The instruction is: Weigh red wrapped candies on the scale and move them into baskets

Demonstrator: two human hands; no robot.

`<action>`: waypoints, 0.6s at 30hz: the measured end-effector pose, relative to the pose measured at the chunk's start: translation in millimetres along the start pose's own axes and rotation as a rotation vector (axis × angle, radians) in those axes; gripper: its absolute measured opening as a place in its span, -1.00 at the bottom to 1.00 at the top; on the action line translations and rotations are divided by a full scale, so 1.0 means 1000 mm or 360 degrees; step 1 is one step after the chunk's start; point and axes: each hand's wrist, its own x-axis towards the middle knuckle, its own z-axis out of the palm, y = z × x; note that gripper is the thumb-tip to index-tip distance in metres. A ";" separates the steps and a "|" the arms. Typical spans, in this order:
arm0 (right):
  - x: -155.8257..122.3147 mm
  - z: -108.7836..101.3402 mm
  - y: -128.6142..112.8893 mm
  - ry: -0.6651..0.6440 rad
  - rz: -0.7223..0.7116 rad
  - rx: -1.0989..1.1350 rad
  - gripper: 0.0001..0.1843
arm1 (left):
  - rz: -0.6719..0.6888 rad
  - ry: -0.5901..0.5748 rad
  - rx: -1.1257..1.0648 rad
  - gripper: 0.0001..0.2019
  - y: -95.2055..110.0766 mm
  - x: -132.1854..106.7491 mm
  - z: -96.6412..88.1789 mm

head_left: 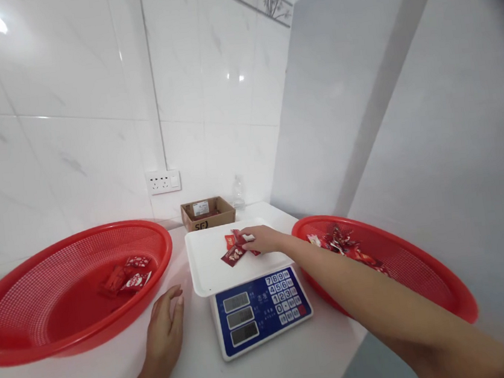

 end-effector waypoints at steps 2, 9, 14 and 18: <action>-0.001 0.003 -0.002 0.0007 -0.0013 -0.0018 -0.51 | -0.0015 -0.0004 -0.0013 -0.64 0.001 -0.001 -0.001; 0.002 0.002 -0.015 0.0068 0.0068 -0.0187 -0.75 | -0.0024 -0.0008 -0.0025 -0.65 0.005 -0.003 -0.004; 0.003 0.001 -0.017 0.0100 0.0063 -0.0324 -0.62 | -0.0015 -0.0002 -0.0020 -0.64 0.001 -0.002 -0.002; 0.004 0.003 -0.020 0.0063 -0.0010 -0.0369 -0.65 | 0.0011 -0.0011 0.0000 -0.65 -0.002 -0.002 -0.001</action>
